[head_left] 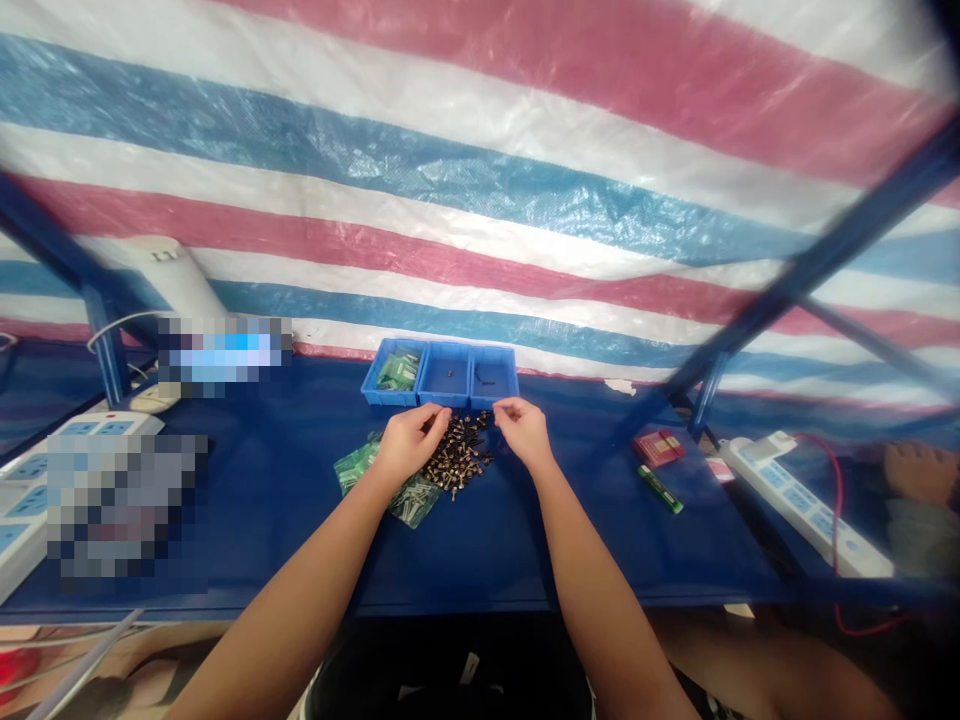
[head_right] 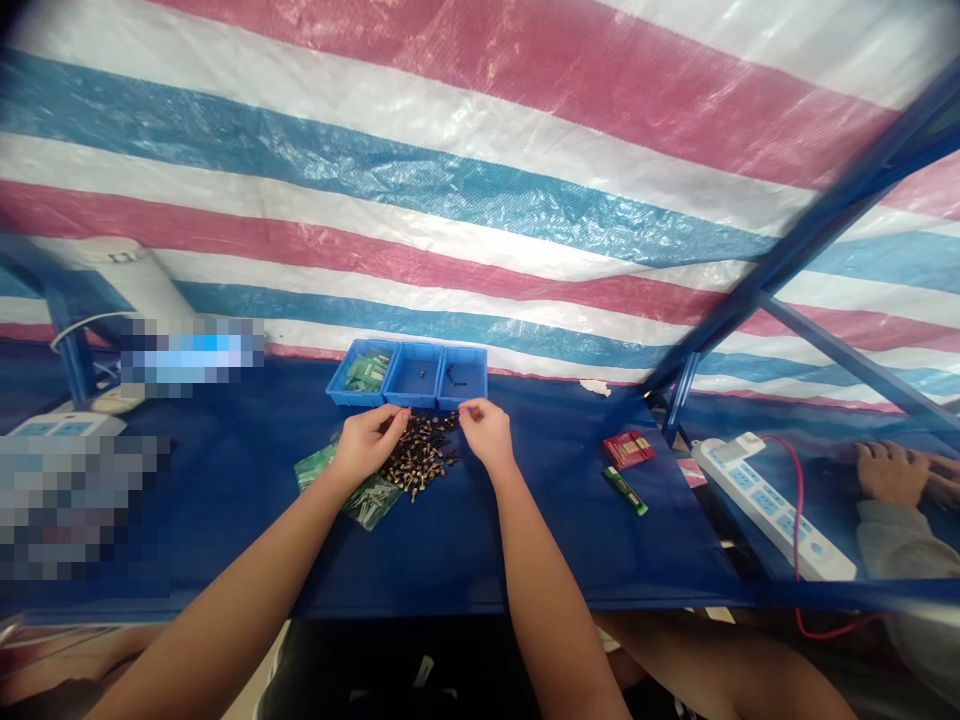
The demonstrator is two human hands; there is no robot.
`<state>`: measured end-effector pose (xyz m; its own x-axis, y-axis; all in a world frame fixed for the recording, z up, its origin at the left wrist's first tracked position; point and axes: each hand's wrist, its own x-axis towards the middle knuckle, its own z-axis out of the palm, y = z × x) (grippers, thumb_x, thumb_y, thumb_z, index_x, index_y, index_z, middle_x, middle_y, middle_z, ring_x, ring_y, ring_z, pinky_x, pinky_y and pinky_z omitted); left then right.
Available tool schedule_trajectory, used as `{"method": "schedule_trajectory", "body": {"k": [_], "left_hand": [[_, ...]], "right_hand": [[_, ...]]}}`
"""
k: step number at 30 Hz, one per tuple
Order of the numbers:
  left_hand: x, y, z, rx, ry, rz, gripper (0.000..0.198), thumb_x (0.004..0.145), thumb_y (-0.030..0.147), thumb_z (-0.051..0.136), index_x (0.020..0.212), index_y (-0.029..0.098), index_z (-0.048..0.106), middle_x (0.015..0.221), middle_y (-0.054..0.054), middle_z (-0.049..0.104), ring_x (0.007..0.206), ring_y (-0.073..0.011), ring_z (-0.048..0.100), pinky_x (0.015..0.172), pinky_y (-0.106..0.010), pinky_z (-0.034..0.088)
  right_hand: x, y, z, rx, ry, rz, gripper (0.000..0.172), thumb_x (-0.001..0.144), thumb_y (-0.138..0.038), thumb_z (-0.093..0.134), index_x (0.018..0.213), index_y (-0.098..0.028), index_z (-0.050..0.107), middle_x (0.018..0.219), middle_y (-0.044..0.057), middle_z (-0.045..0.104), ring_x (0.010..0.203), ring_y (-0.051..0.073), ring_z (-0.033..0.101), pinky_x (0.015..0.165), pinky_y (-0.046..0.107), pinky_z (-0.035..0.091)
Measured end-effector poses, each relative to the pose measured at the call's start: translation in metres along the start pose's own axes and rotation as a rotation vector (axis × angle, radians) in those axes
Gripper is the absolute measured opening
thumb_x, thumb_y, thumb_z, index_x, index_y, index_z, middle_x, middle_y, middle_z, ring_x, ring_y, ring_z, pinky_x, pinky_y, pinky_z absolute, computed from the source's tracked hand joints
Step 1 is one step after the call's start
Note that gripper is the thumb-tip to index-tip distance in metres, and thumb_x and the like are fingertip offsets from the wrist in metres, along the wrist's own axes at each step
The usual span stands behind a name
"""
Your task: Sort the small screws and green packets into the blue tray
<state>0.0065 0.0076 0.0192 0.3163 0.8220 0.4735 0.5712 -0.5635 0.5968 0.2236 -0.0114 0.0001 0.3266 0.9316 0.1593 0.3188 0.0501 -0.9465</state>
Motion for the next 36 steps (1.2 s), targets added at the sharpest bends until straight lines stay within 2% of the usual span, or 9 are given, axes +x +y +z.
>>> {"method": "schedule_trajectory", "body": {"k": [3,11,20,23,27,29,32,34,36], "left_hand": [[0.000,0.000,0.000,0.009,0.005,0.009,0.036,0.095,0.043,0.045,0.087,0.019,0.070,0.071,-0.002,0.070,0.062,-0.0151,0.062,0.059,-0.024,0.043],[0.001,0.002,-0.001,0.004,0.006,0.019,0.037,0.096,0.044,0.044,0.089,0.019,0.070,0.071,-0.002,0.070,0.061,-0.0147,0.062,0.059,-0.024,0.042],[0.002,0.004,-0.003,0.009,-0.010,0.009,0.036,0.096,0.043,0.044,0.089,0.019,0.070,0.070,-0.003,0.070,0.061,-0.0154,0.061,0.058,-0.024,0.041],[0.001,0.004,-0.003,0.008,-0.017,0.014,0.035,0.096,0.042,0.044,0.090,0.019,0.071,0.073,-0.003,0.071,0.062,-0.0156,0.062,0.058,-0.024,0.042],[0.001,0.002,-0.001,-0.018,-0.032,0.023,0.033,0.095,0.041,0.046,0.092,0.020,0.070,0.074,-0.003,0.071,0.063,-0.0151,0.062,0.059,-0.024,0.043],[0.001,0.001,0.000,-0.044,-0.045,0.018,0.030,0.094,0.041,0.048,0.096,0.020,0.070,0.071,-0.001,0.069,0.061,-0.0140,0.061,0.058,-0.023,0.044],[0.001,0.000,0.002,-0.074,-0.087,0.027,0.028,0.093,0.040,0.051,0.102,0.021,0.070,0.065,0.001,0.066,0.056,-0.0123,0.058,0.057,-0.022,0.045],[0.000,0.000,0.003,-0.086,-0.106,0.053,0.028,0.093,0.039,0.051,0.105,0.022,0.070,0.069,0.000,0.068,0.059,-0.0126,0.060,0.060,-0.022,0.047],[0.000,0.000,0.003,-0.098,-0.117,0.084,0.028,0.093,0.037,0.051,0.107,0.024,0.071,0.083,-0.002,0.073,0.067,-0.0142,0.065,0.065,-0.023,0.050]], "right_hand": [[-0.001,0.005,0.000,-0.234,-0.033,-0.117,0.017,0.078,-0.031,0.060,0.083,-0.023,0.074,0.062,-0.002,0.065,0.061,0.016,0.061,0.067,0.029,0.050],[-0.008,0.002,0.015,-0.292,-0.200,-0.246,0.031,0.085,-0.035,0.060,0.114,-0.030,0.071,0.068,-0.002,0.068,0.061,0.016,0.059,0.065,0.028,0.047],[-0.003,0.002,0.029,-0.512,-0.158,-0.191,0.016,0.085,-0.038,0.063,0.093,-0.034,0.076,0.075,0.000,0.073,0.069,0.021,0.065,0.065,0.031,0.046],[-0.004,0.001,0.028,-0.432,-0.141,-0.184,0.015,0.083,-0.036,0.062,0.088,-0.032,0.075,0.067,-0.001,0.070,0.063,0.018,0.062,0.063,0.029,0.046],[-0.008,-0.005,0.024,-0.128,-0.079,-0.171,0.016,0.081,-0.035,0.060,0.081,-0.024,0.072,0.068,0.000,0.067,0.063,0.017,0.061,0.065,0.029,0.049],[-0.011,-0.008,0.024,0.049,-0.119,-0.124,0.016,0.079,-0.035,0.062,0.080,-0.021,0.069,0.076,0.002,0.070,0.068,0.018,0.064,0.065,0.029,0.051],[-0.014,-0.012,0.026,0.289,-0.240,0.011,0.018,0.078,-0.038,0.064,0.081,-0.020,0.066,0.078,0.004,0.071,0.065,0.018,0.066,0.056,0.028,0.052],[-0.016,-0.012,0.028,0.337,-0.266,0.043,0.020,0.076,-0.039,0.067,0.081,-0.020,0.066,0.073,0.003,0.070,0.061,0.017,0.065,0.053,0.027,0.051],[-0.016,-0.013,0.028,0.312,-0.261,0.037,0.022,0.076,-0.039,0.068,0.083,-0.019,0.070,0.068,0.002,0.068,0.057,0.015,0.062,0.053,0.026,0.050]]}}
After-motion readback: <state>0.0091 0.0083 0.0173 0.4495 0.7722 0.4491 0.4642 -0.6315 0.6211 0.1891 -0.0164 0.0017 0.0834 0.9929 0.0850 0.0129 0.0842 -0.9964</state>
